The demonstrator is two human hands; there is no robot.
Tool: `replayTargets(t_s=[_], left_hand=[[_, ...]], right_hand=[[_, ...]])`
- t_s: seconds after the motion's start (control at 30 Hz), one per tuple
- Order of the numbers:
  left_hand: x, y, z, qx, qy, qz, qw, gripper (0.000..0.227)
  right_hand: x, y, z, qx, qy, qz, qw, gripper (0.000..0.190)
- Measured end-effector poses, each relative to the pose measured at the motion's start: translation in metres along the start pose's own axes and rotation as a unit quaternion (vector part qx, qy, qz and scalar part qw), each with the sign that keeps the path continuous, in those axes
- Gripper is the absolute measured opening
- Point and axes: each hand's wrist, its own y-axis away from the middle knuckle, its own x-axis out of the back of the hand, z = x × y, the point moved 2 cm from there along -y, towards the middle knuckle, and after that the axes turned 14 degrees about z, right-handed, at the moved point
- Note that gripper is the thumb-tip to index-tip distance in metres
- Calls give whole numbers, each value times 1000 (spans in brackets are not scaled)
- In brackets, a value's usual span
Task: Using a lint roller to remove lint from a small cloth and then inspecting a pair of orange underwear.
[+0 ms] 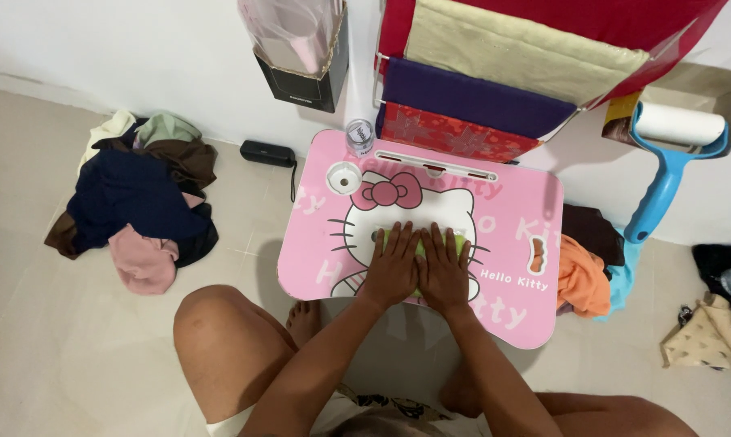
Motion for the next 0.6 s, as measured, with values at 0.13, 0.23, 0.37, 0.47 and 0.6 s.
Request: replayTargets(t_s=[0.13, 0.23, 0.37, 0.47, 0.6], left_hand=[[2, -1, 2, 1, 7, 12, 1000, 52], [3, -2, 2, 2, 6, 10, 1000, 52], [0, 0, 1, 4, 9, 5, 1000, 54], [-2, 0, 0, 6, 15, 1, 1000, 55], [-4, 2, 0, 14, 17, -4, 1000, 56]], right_hand=[[0, -1, -1, -3, 4, -6, 1000, 61], [-2, -1, 0, 1, 20, -15, 1000, 61], [-3, 0, 1, 26, 26, 26, 999, 61], [-2, -1, 2, 32, 17, 34, 999, 61], [-5, 0, 3, 43, 23, 36, 998, 63]])
